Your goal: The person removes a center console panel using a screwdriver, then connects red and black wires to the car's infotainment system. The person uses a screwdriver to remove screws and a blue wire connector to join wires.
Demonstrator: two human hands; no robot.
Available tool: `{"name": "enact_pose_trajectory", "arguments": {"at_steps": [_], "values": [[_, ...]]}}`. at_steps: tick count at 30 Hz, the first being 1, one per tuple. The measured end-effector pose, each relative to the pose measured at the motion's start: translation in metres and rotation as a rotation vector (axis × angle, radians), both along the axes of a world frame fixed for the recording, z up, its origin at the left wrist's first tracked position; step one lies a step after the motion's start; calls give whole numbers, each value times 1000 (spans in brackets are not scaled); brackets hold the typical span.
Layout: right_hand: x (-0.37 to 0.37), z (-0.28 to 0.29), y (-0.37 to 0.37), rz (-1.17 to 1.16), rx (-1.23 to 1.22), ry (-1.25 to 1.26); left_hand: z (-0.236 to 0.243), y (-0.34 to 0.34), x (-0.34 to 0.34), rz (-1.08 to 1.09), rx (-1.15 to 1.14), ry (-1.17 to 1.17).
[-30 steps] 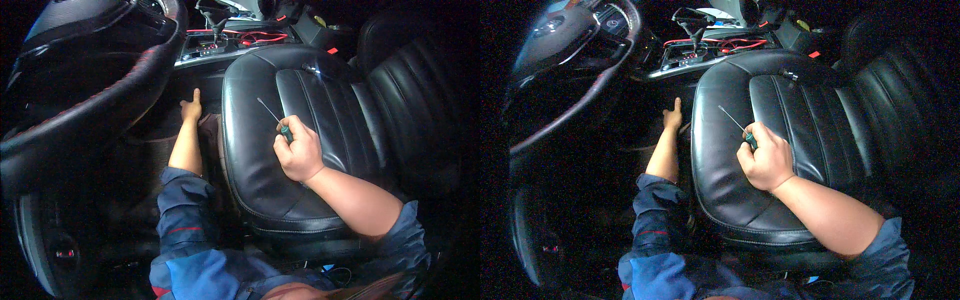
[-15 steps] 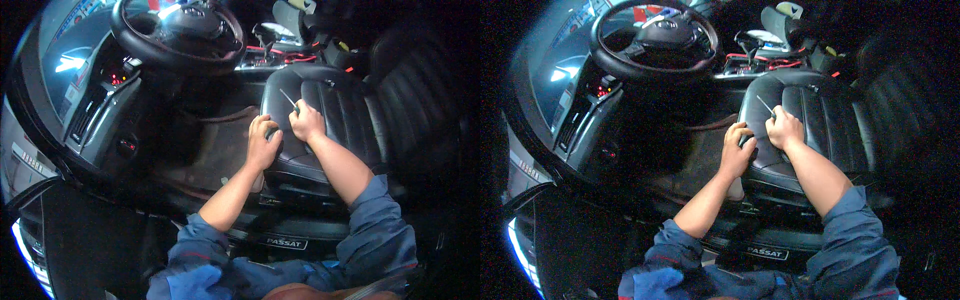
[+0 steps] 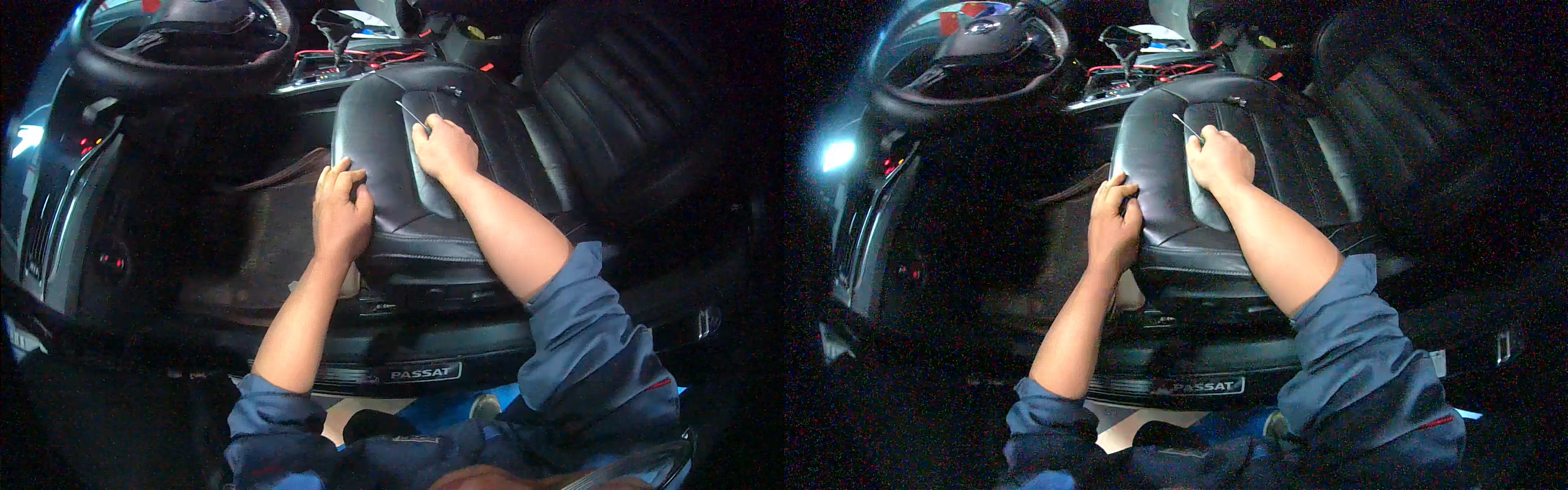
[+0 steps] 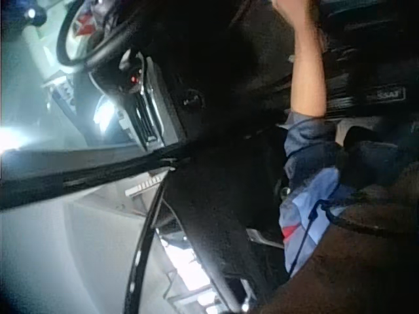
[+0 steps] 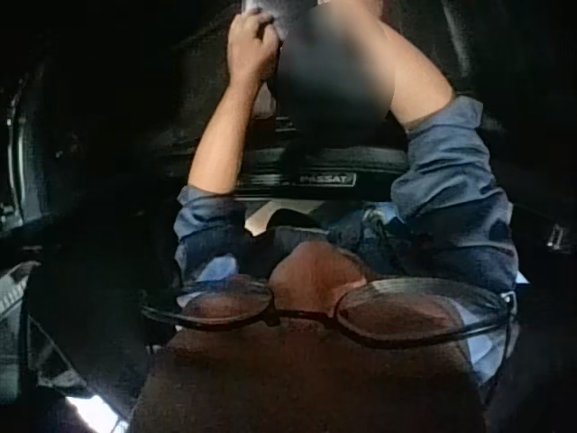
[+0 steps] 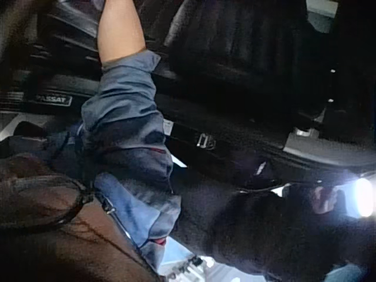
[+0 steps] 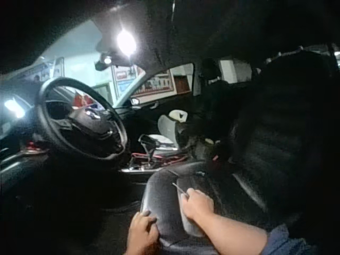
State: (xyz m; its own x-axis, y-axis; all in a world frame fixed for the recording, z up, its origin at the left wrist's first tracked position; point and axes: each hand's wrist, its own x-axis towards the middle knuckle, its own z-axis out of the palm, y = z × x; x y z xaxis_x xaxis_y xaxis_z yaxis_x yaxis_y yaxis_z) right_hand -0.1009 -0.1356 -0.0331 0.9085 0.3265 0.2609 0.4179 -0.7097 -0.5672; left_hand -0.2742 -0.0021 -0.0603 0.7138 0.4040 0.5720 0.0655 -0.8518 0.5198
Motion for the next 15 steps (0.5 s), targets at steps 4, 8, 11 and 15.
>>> {"name": "enact_pose_trajectory", "arguments": {"at_steps": [4, 8, 11, 15], "values": [[7, -8, -5, -52, -57, -12, -2, 1, 1, 8, 12, 27], [10, -15, 4, -59, -102, -57, 4, 1, -3, -32, -37, 3], [14, -21, 9, -26, -127, -144, 6, 5, -3, -70, -58, -13], [19, -23, 13, -6, -242, -122, 5, 8, 1, -27, 7, 61]]}}
